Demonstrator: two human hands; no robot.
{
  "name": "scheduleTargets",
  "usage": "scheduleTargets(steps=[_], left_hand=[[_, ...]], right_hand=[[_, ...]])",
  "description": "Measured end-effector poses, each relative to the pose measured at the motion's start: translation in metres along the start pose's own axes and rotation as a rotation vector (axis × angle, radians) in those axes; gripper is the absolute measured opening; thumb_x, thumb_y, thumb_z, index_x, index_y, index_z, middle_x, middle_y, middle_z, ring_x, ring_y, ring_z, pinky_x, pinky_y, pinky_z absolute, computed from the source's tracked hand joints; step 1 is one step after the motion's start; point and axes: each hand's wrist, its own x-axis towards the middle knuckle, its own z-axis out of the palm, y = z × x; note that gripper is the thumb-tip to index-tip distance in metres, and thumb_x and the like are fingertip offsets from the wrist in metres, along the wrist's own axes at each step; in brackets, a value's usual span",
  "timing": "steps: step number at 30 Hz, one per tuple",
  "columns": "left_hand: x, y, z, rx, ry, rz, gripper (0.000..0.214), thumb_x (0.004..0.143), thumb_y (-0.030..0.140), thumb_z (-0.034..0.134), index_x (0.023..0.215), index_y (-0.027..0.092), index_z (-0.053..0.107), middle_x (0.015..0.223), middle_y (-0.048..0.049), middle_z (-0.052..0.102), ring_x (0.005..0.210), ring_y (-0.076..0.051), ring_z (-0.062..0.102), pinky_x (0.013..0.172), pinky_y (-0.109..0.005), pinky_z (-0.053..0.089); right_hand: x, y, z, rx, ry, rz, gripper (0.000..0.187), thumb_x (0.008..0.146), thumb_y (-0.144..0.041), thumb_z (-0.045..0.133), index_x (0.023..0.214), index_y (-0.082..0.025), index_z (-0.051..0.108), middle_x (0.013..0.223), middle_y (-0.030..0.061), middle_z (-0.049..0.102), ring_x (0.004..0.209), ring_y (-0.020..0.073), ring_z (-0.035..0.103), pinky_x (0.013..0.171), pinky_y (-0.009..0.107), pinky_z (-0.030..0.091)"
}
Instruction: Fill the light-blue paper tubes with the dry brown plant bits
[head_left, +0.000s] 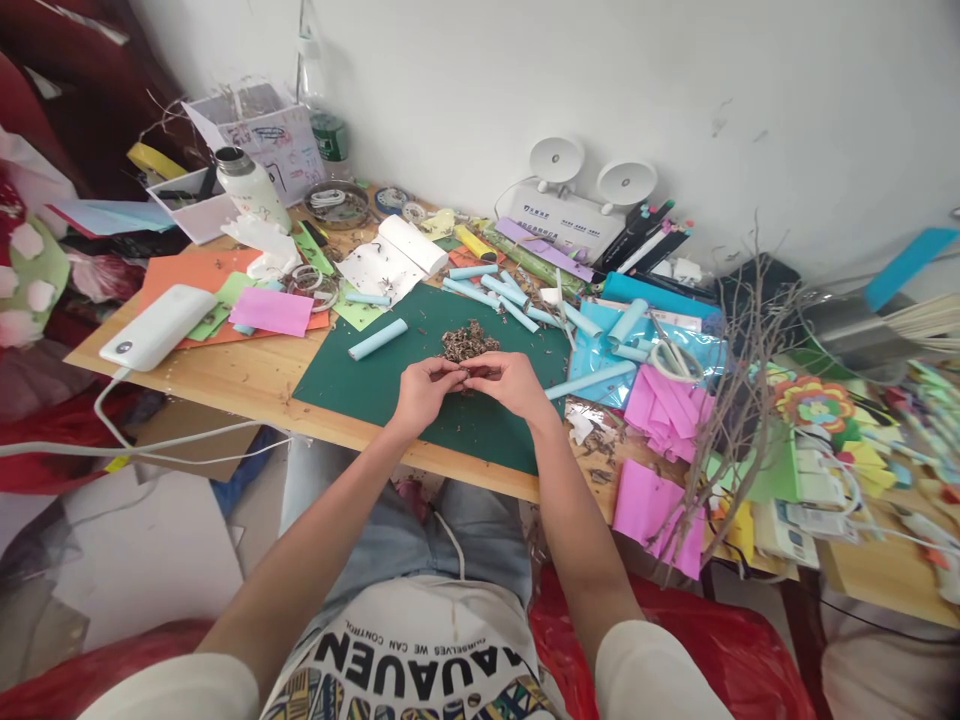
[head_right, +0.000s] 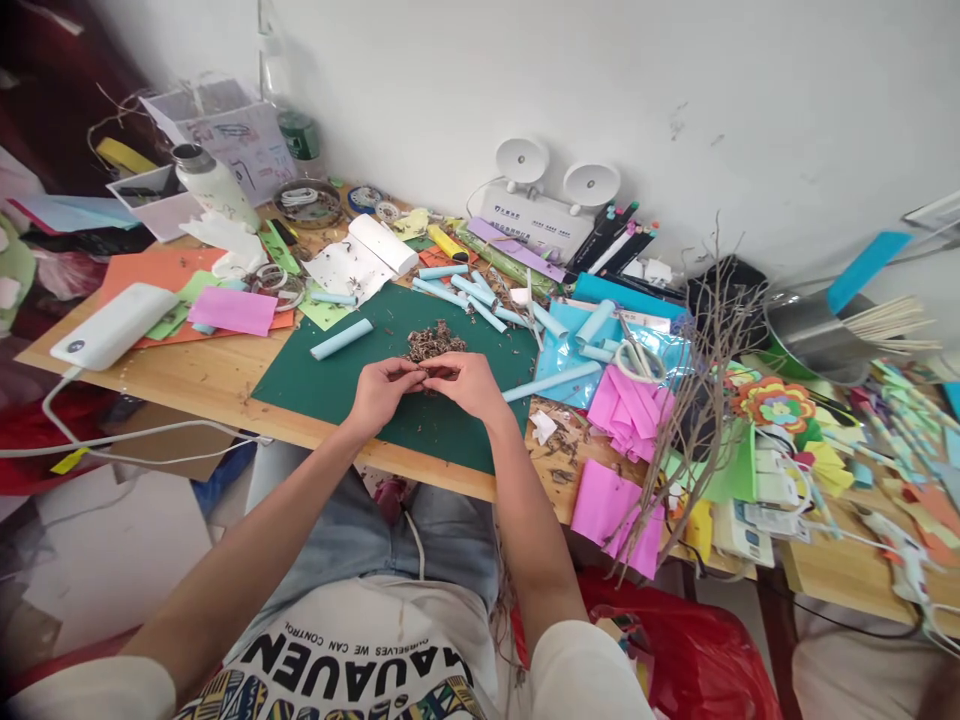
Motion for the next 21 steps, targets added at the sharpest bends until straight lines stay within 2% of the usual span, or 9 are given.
scheduleTargets(steps=[5, 10, 12, 15, 17, 21], left_hand=[[0.006, 0.004, 0.002, -0.001, 0.009, -0.034, 0.038, 0.068, 0.050, 0.076, 0.077, 0.014, 0.070, 0.068, -0.0039, 0.069, 0.060, -0.014, 0.064, 0.062, -0.026, 0.055], [0.007, 0.006, 0.006, -0.037, -0.060, -0.026, 0.035, 0.070, 0.047, 0.073, 0.077, 0.013, 0.068, 0.074, -0.0037, 0.069, 0.062, -0.013, 0.062, 0.066, -0.027, 0.054], [0.003, 0.006, 0.008, 0.076, -0.051, 0.022, 0.029, 0.074, 0.043, 0.069, 0.077, 0.015, 0.068, 0.069, -0.0023, 0.068, 0.061, -0.013, 0.061, 0.064, -0.026, 0.052], [-0.002, 0.005, 0.011, 0.226, 0.010, 0.093, 0.024, 0.080, 0.040, 0.062, 0.079, 0.016, 0.068, 0.065, -0.0008, 0.066, 0.060, -0.013, 0.060, 0.063, -0.024, 0.049], [-0.002, 0.002, 0.011, 0.197, 0.039, 0.091, 0.026, 0.080, 0.041, 0.063, 0.081, 0.016, 0.069, 0.068, -0.0016, 0.067, 0.062, -0.013, 0.061, 0.064, -0.024, 0.050], [0.001, -0.003, 0.005, 0.074, 0.026, 0.100, 0.030, 0.074, 0.040, 0.070, 0.088, 0.014, 0.074, 0.091, -0.0067, 0.073, 0.076, -0.016, 0.066, 0.074, -0.027, 0.054]], right_hand=[[0.003, -0.004, 0.004, -0.134, 0.142, -0.077, 0.010, 0.077, -0.025, 0.071, 0.083, -0.022, 0.078, 0.084, 0.0037, 0.075, 0.076, 0.0193, 0.070, 0.071, 0.030, 0.056], [-0.010, -0.002, 0.019, -0.346, 0.311, -0.169, 0.018, 0.087, -0.021, 0.057, 0.081, -0.021, 0.075, 0.083, 0.0055, 0.073, 0.076, 0.0181, 0.067, 0.074, 0.030, 0.052], [-0.017, 0.000, 0.028, -0.400, 0.387, -0.123, 0.018, 0.088, -0.022, 0.055, 0.081, -0.019, 0.072, 0.080, 0.0060, 0.071, 0.075, 0.0185, 0.065, 0.073, 0.030, 0.051], [-0.025, 0.005, 0.038, -0.290, 0.488, 0.055, 0.019, 0.089, -0.025, 0.053, 0.085, -0.018, 0.070, 0.076, 0.0052, 0.069, 0.067, 0.0174, 0.064, 0.066, 0.028, 0.051], [-0.028, 0.007, 0.039, -0.195, 0.495, 0.118, 0.020, 0.089, -0.026, 0.053, 0.089, -0.017, 0.071, 0.078, 0.0050, 0.071, 0.067, 0.0169, 0.064, 0.066, 0.028, 0.052], [-0.031, 0.010, 0.033, -0.199, 0.398, 0.029, 0.023, 0.088, -0.022, 0.053, 0.095, -0.020, 0.075, 0.092, 0.0057, 0.073, 0.080, 0.0174, 0.066, 0.075, 0.029, 0.052]])
